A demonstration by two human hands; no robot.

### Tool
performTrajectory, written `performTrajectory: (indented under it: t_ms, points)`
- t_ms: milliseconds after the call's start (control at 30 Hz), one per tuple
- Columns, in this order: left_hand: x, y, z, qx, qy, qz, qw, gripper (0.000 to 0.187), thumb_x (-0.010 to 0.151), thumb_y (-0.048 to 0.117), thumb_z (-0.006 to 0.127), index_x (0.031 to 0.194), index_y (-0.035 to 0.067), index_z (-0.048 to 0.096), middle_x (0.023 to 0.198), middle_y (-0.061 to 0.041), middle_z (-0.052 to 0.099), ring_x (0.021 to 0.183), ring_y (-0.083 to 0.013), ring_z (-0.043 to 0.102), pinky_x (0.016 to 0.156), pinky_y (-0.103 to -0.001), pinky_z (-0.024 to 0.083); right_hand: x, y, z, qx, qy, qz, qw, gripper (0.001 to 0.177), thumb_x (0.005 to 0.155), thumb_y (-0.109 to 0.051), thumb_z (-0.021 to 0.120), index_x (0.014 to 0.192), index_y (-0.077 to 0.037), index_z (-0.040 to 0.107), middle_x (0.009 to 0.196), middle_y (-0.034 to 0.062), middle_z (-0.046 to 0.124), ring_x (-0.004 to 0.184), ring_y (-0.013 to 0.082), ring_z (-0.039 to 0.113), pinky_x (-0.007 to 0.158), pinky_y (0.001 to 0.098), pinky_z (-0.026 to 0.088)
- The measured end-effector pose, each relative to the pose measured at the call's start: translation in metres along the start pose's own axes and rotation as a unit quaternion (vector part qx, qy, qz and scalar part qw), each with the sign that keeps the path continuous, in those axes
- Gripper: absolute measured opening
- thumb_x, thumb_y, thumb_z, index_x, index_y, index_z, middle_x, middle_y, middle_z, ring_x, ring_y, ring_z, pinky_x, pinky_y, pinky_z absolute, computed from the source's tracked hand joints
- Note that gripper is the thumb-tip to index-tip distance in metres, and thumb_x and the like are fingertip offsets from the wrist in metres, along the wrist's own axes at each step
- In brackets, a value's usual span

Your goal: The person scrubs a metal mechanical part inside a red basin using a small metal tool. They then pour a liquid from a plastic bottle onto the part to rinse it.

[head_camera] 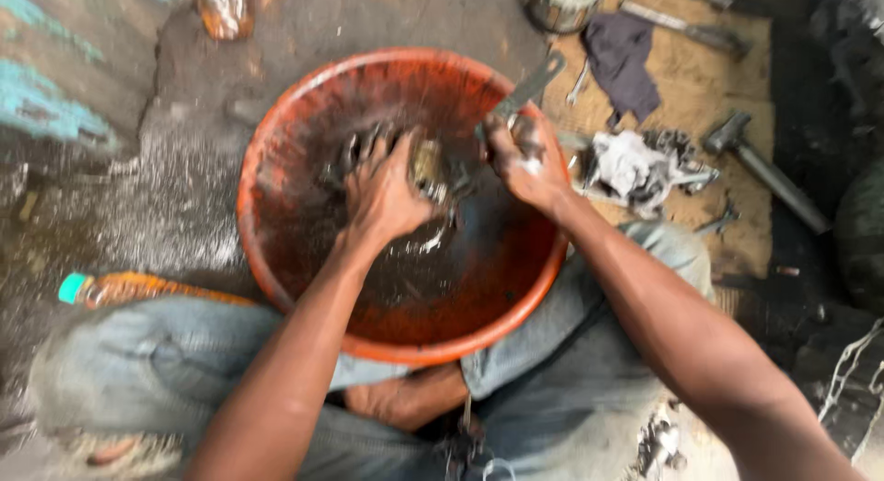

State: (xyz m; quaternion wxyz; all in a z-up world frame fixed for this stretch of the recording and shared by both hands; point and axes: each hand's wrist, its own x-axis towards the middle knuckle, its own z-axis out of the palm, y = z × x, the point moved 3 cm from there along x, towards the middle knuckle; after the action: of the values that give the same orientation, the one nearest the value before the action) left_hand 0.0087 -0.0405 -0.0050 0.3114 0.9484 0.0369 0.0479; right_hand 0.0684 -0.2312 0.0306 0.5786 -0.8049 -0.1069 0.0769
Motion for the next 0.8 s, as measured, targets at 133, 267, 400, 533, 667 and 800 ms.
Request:
performTrajectory:
  t_ms: [133, 267, 400, 533, 667, 800]
  points:
    - [0.007, 0.003, 0.006, 0.049, 0.003, 0.017, 0.999, 0.091, 0.064, 0.031, 0.087, 0.147, 0.015, 0.053, 0.140, -0.020, 0.057, 0.137, -0.0417, 0.047, 0.119, -0.057, 0.027, -0.013, 0.006, 0.012, -0.132, -0.110, -0.355, 0.919, 0.014, 0.099, -0.006, 0.056, 0.087, -0.001, 0.063, 0.076, 0.0124, 0.064, 0.070, 0.0267, 0.062, 0.065, 0.0414, 0.051]
    - [0.002, -0.002, 0.003, 0.007, 0.012, 0.010, 1.000, 0.100, 0.059, 0.043, 0.093, 0.142, 0.009, 0.051, 0.141, -0.029, 0.050, 0.135, -0.0447, 0.042, 0.115, -0.058, 0.025, -0.014, 0.052, 0.016, -0.101, -0.170, -0.160, 0.967, 0.021, 0.096, -0.007, 0.056, 0.079, -0.003, 0.067, 0.068, 0.0069, 0.067, 0.062, 0.0177, 0.066, 0.058, 0.0338, 0.053]
    - [0.004, 0.011, -0.007, 0.060, 0.039, 0.044, 0.996, 0.095, 0.064, 0.045, 0.090, 0.141, 0.007, 0.050, 0.143, -0.027, 0.052, 0.142, -0.0420, 0.039, 0.118, -0.064, 0.021, -0.020, 0.042, 0.020, -0.100, -0.251, -0.215, 0.938, 0.017, 0.091, -0.005, 0.059, 0.075, 0.000, 0.061, 0.069, 0.0100, 0.065, 0.067, 0.0179, 0.063, 0.063, 0.0354, 0.051]
    - [-0.007, 0.013, -0.009, 0.074, -0.055, -0.010, 0.996, 0.124, 0.059, 0.061, 0.088, 0.156, 0.005, 0.033, 0.145, -0.030, 0.046, 0.142, -0.0457, 0.036, 0.115, -0.068, 0.018, -0.003, 0.027, -0.004, -0.030, -0.120, -0.117, 0.985, 0.028, 0.100, -0.014, 0.060, 0.075, -0.002, 0.063, 0.079, 0.0055, 0.070, 0.073, 0.0142, 0.064, 0.066, 0.0333, 0.051]
    - [-0.012, 0.017, -0.021, 0.082, -0.090, 0.043, 0.992, 0.125, 0.062, 0.066, 0.085, 0.155, 0.004, 0.029, 0.149, -0.034, 0.038, 0.140, -0.0504, 0.031, 0.107, -0.072, 0.017, 0.013, 0.014, -0.024, -0.022, -0.066, -0.111, 0.991, 0.024, 0.100, -0.016, 0.063, 0.080, -0.003, 0.068, 0.090, 0.0036, 0.075, 0.084, 0.0112, 0.068, 0.076, 0.0289, 0.054]
    - [-0.012, 0.011, -0.020, 0.076, -0.095, 0.087, 0.989, 0.122, 0.064, 0.071, 0.081, 0.153, 0.003, 0.033, 0.149, -0.030, 0.043, 0.144, -0.0461, 0.037, 0.121, -0.068, 0.019, 0.003, 0.017, -0.003, -0.034, -0.085, 0.051, 0.995, 0.012, 0.086, -0.016, 0.078, 0.096, -0.009, 0.075, 0.079, 0.0073, 0.067, 0.064, 0.0112, 0.058, 0.057, 0.0265, 0.046]
